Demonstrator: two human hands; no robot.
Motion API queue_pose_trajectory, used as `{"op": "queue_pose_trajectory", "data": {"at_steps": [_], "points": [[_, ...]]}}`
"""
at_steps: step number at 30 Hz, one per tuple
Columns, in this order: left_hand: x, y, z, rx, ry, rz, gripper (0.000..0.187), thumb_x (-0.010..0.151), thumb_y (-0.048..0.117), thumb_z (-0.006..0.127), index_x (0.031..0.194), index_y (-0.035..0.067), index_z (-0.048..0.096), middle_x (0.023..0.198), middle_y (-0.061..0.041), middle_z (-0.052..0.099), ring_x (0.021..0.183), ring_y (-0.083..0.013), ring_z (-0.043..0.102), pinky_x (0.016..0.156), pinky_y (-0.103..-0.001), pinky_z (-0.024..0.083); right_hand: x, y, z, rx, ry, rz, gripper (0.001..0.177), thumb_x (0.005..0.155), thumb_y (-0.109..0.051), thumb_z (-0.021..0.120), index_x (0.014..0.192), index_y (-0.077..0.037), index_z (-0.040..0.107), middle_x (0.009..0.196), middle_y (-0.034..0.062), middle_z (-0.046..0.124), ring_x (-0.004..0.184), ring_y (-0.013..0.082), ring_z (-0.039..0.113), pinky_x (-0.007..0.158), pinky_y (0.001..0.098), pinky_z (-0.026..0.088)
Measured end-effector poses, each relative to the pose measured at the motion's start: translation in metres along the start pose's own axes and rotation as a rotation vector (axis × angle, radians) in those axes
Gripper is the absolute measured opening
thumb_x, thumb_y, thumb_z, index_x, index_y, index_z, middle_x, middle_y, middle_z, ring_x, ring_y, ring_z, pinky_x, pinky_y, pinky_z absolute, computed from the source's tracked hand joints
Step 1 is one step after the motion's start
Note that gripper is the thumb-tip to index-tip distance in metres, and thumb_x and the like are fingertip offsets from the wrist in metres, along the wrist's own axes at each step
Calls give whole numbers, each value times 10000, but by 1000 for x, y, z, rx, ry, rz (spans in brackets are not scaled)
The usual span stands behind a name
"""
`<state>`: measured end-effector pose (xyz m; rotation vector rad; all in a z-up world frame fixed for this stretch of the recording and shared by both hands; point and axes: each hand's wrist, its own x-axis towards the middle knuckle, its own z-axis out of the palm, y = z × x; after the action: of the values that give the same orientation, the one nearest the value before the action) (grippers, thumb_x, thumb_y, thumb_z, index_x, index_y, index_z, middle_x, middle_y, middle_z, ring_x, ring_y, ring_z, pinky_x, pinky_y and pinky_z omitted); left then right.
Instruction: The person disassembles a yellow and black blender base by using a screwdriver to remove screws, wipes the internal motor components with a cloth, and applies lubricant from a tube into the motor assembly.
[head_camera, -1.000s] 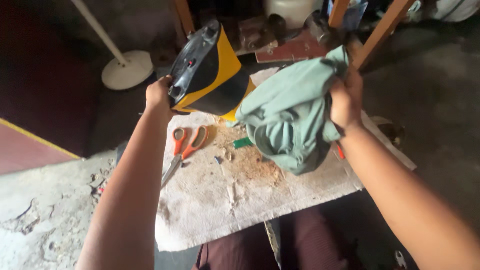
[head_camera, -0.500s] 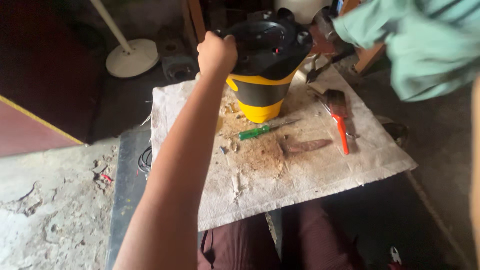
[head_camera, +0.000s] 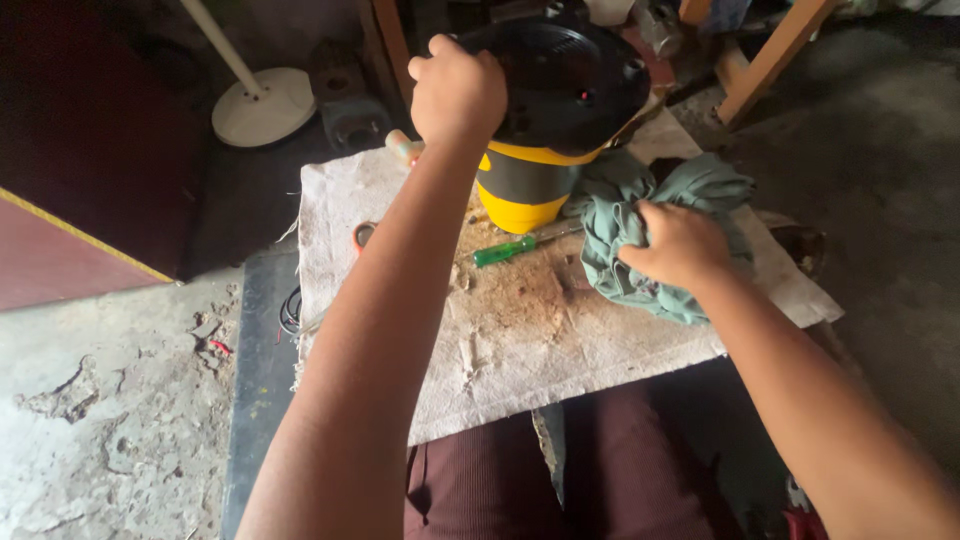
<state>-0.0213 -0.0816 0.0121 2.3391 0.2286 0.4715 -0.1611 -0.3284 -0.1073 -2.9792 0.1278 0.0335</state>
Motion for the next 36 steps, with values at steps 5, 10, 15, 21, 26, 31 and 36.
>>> {"op": "queue_pose_trajectory", "data": {"at_steps": [5,10,15,21,26,31,36], "points": [[20,-26,13,-57,34,70,550,885,452,629,1234,36,546,1254,-294,559,1031,-472,670,894,-490,553,-5,31,-2,641,295,303,681,734,-418,727,1315,-79,619,1199,197,698,1102,352,671,928,472,539],[44,-52,8,-95,27,-11,570,857,472,659,1228,48,574,1269,-306,565,1115,-494,614,973,-502,497,-13,70,3,1029,744,407,683,710,-386,752,1300,-72,612,1209,197,681,1116,350,655,933,471,527],[43,-57,-4,-97,-16,-84,543,852,450,636,1244,78,577,1284,-272,576,1141,-472,617,975,-511,494,-11,72,11,1119,884,376,687,685,-353,777,1284,-65,604,1218,198,664,1130,348,639,937,470,514],[33,-33,6,-82,-2,-20,538,874,432,630,1253,57,554,1283,-281,562,1112,-471,636,941,-510,519,-7,64,8,917,679,345,695,656,-314,807,1266,-56,595,1230,199,644,1146,346,619,943,468,500],[22,-22,-1,-71,-8,-29,523,871,419,627,1251,67,555,1276,-263,559,1097,-446,649,917,-506,529,-18,11,-19,-155,877,45,705,632,-281,832,1251,-49,587,1239,199,627,1160,344,603,947,467,488],[19,-18,-3,-59,-18,-31,517,888,413,626,1253,55,549,1281,-253,556,1089,-432,662,897,-498,545,-20,-57,-5,299,461,-360,150,905,-193,741,1055,-185,734,957,36,749,859,207,722,779,372,570],[14,-13,-7,-48,-29,-45,532,875,431,640,1246,61,549,1282,-250,555,1089,-437,657,897,-503,543,-14,-88,35,210,229,-327,84,832,-182,768,885,-128,806,926,106,747,871,332,706,793,430,561]]}}
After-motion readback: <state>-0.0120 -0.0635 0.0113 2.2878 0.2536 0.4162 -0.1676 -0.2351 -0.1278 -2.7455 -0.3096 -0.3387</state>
